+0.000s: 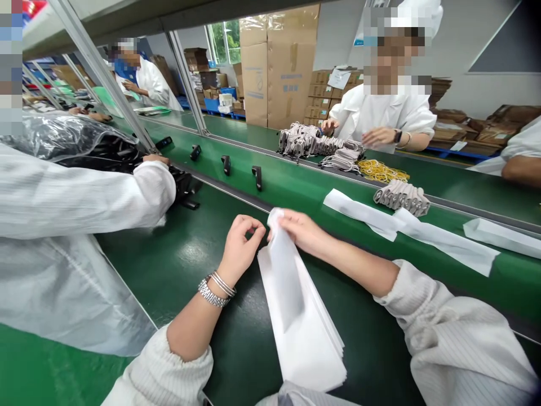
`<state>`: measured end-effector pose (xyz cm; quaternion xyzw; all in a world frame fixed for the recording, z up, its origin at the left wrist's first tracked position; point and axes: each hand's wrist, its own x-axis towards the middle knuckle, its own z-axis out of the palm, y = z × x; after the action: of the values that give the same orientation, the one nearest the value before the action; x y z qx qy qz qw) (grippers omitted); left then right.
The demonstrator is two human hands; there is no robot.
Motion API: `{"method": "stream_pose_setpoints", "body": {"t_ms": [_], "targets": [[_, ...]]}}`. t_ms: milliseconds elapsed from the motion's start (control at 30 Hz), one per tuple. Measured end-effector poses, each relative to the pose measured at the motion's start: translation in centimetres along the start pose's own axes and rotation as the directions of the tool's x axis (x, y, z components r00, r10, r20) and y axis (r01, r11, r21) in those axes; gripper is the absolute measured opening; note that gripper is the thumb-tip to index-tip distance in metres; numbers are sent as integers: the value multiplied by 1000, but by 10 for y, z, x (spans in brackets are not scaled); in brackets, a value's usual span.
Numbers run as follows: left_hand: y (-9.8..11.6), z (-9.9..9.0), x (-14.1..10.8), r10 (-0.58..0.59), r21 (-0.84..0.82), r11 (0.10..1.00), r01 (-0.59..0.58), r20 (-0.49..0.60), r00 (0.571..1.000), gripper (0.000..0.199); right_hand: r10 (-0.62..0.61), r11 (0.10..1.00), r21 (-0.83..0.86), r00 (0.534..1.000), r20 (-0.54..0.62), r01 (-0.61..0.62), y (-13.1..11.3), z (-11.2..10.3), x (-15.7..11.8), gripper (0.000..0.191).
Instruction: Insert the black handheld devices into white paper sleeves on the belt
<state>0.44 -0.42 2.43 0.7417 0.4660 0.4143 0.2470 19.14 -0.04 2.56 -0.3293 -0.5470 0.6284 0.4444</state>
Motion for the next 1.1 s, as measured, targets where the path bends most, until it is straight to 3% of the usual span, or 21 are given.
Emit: {"method": "stream_pose_setpoints", "body": {"t_ms": [67, 133, 233, 300, 333, 400, 467, 533, 633, 700, 800, 867, 933, 1000, 1100], "targets": [[-2, -2, -1, -52, 114, 993, 41, 94, 994, 13, -115, 989, -116, 964, -240, 89, -17, -20, 11, 35], [-2, -5, -2, -129, 236, 968, 80, 200, 971, 16, -284, 911, -396, 873, -398, 115, -32, -49, 27, 30], [0, -8, -5, -212, 354, 932, 84, 342, 915, 28, -480, 569, -819, 781, -400, -70, -43, -87, 53, 21], [0, -9, -4, -224, 382, 922, 59, 403, 887, 30, -501, 339, -927, 804, -322, -160, -38, -98, 70, 19], [0, -9, -4, -222, 385, 922, 48, 424, 878, 27, -469, 274, -948, 838, -279, -162, -31, -98, 78, 28], [-2, -8, -3, -207, 369, 929, 29, 453, 867, 17, -346, 238, -964, 917, -197, -117, -15, -89, 96, 49], [-4, -6, -1, -182, 345, 939, 13, 461, 869, 11, -213, 247, -965, 967, -137, -83, 4, -74, 114, 61], [-6, -3, -1, -148, 340, 940, -14, 446, 883, 16, -125, 220, -970, 983, -135, -105, 20, -61, 132, 63], [-7, 0, -1, -105, 374, 925, -63, 411, 905, 26, -99, 150, -969, 972, -211, -195, 34, -56, 156, 50], [-6, 2, -1, -75, 386, 919, -85, 383, 921, 28, -131, 223, -937, 944, -304, -270, 38, -61, 168, 35], [-4, 2, -1, -27, 329, 940, -90, 333, 943, 26, -112, 541, -773, 882, -458, -332, 38, -73, 171, 22], [-2, 1, -2, 6, 258, 962, -88, 303, 953, 22, -72, 664, -671, 865, -497, -330, 36, -77, 160, 26], [0, 0, -2, 29, 216, 972, -90, 271, 962, 17, -43, 794, -550, 879, -475, -258, 33, -74, 138, 37], [0, 0, -3, 49, 224, 969, -105, 243, 969, 13, -27, 955, -282, 920, -390, -91, 28, -68, 107, 58], [-2, 0, -4, 86, 264, 954, -142, 214, 973, 12, -58, 998, 8, 967, -247, 62, 16, -57, 59, 88]]}}
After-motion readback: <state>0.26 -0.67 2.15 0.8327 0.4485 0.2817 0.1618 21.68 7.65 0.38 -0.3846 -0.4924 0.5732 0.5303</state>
